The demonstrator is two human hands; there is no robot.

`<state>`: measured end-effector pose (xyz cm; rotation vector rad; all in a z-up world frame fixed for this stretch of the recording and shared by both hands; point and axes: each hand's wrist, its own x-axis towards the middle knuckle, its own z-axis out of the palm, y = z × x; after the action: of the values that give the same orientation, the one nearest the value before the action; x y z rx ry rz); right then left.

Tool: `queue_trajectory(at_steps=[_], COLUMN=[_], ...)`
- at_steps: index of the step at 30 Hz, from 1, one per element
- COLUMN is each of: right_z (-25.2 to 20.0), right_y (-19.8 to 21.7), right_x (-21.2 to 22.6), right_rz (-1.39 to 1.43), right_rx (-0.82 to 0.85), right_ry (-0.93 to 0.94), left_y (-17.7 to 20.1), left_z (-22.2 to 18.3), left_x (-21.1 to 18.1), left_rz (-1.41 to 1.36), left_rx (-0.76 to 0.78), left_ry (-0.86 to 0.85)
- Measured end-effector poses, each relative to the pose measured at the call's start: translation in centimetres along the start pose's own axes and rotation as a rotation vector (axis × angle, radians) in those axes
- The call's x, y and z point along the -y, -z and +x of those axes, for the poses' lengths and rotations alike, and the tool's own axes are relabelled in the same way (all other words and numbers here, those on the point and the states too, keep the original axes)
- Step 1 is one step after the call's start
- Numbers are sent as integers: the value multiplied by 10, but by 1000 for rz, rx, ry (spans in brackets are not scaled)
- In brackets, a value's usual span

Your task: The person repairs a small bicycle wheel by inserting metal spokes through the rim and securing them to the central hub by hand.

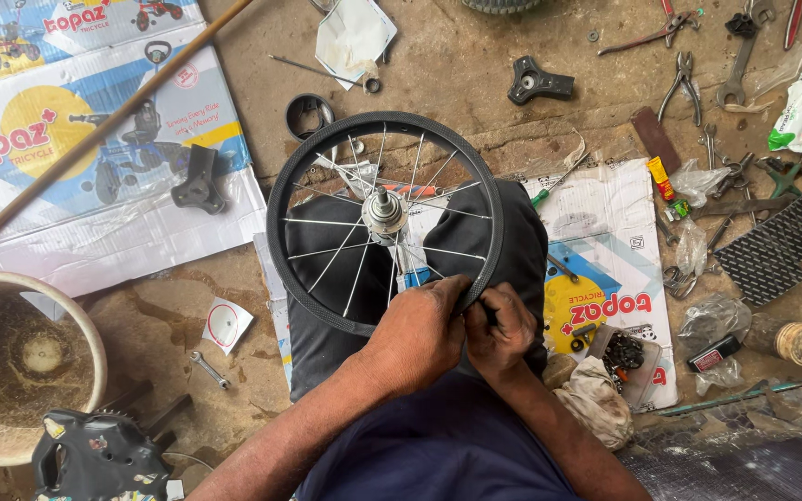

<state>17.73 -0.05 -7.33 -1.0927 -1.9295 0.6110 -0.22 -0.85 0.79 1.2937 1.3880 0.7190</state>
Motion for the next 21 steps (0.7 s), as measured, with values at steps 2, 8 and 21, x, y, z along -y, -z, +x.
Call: queue_trajectory(at_steps=[2, 8, 21], right_z=[-2, -3, -7], right_y=[0, 4, 2], right_x=[2, 5, -7], right_rz=[-38, -46, 9], right_rx=[3, -4, 21], right_ry=[14, -5, -19], left_y=[-1, 0, 4], left_z=[0, 3, 3], left_x=[1, 1, -1], left_rz=[1, -33, -49], left_rx=[-14, -14, -27], left_ry=[2, 57, 6])
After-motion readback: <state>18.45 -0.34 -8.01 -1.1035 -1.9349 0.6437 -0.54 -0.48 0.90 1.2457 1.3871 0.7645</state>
